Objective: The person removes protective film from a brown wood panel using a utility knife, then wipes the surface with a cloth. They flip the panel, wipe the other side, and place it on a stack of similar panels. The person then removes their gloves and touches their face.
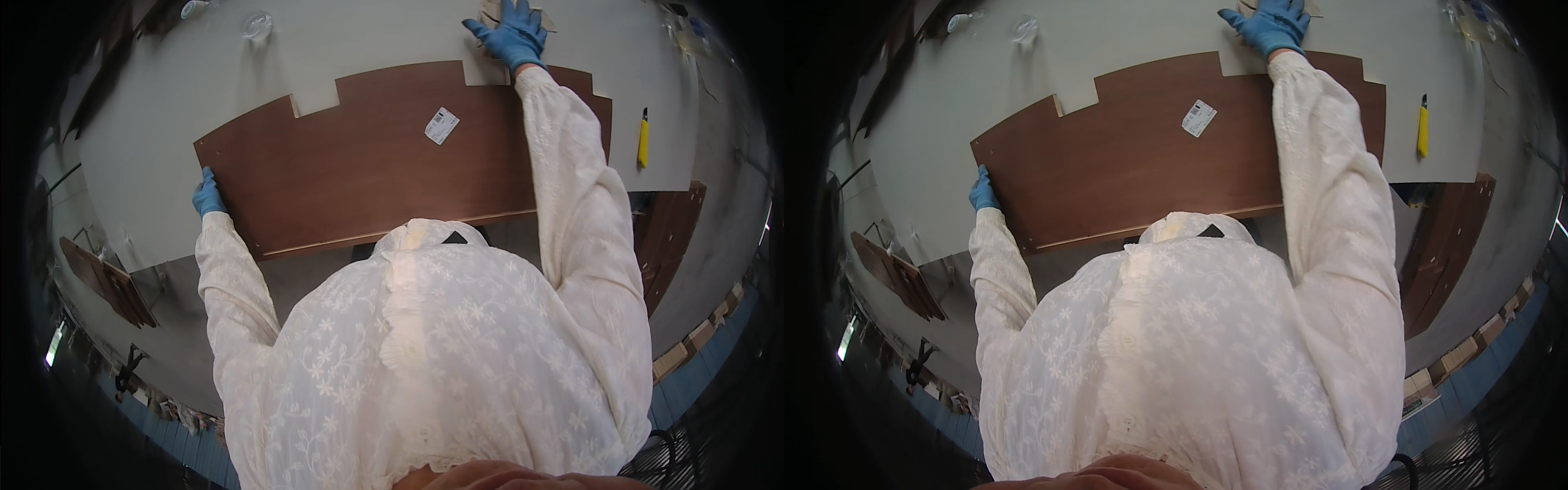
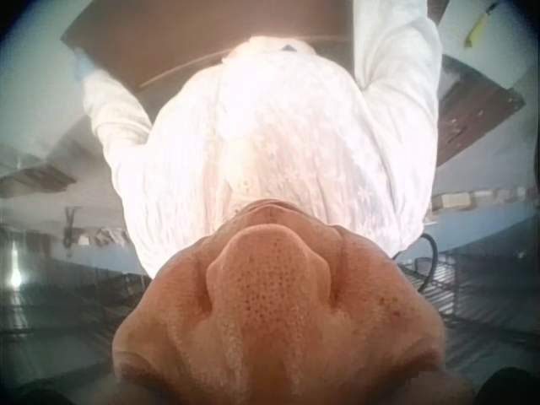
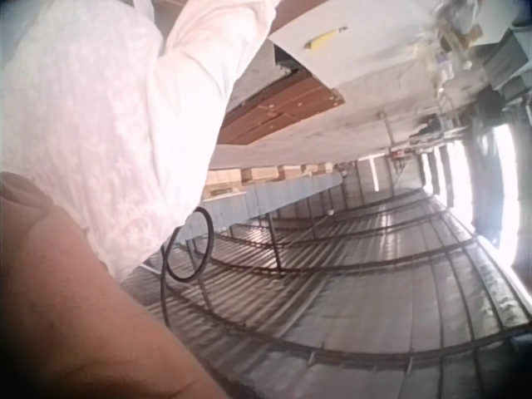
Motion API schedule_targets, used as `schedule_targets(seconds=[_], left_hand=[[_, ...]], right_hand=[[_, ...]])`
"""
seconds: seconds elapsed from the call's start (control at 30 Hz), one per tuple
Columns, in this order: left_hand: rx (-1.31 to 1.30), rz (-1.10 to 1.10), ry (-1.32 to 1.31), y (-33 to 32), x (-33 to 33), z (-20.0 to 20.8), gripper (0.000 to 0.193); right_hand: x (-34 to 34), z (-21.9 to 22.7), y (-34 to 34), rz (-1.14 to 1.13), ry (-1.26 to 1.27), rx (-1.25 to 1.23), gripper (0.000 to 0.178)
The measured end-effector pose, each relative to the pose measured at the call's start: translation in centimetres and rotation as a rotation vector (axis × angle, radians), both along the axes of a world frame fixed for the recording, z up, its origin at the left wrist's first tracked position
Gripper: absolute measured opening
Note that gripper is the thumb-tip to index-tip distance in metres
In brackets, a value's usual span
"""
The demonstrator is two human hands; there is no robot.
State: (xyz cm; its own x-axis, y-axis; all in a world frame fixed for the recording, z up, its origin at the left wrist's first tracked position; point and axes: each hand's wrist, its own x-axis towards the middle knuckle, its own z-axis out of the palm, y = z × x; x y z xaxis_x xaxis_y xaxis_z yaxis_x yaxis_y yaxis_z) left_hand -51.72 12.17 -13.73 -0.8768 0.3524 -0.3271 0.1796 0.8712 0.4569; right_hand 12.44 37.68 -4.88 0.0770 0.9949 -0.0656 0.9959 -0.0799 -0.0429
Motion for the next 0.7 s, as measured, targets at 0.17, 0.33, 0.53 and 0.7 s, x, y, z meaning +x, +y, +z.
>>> schedule_targets(seconds=[0.17,0.33,0.53,0.7], left_hand=[[-0.302,-0.442,0.499,0.8,-1.2,4.5,0.049],[0.188,-0.39,0.281,0.2,-3.1,8.1,0.04],[0.097,-0.335,0.325,-11.5,0.9,1.5,0.059],[0.158,-0.383,0.163,-19.9,5.3,-2.1,0.071]], right_hand=[[1.2,-6.8,2.2,0.045,-0.028,0.248,0.061],[6.0,-4.3,5.6,-0.338,0.818,0.27,0.036],[3.5,2.5,-5.0,0.237,0.896,0.408,0.039],[0.2,-0.4,-18.5,0.617,0.551,0.276,0.055]])
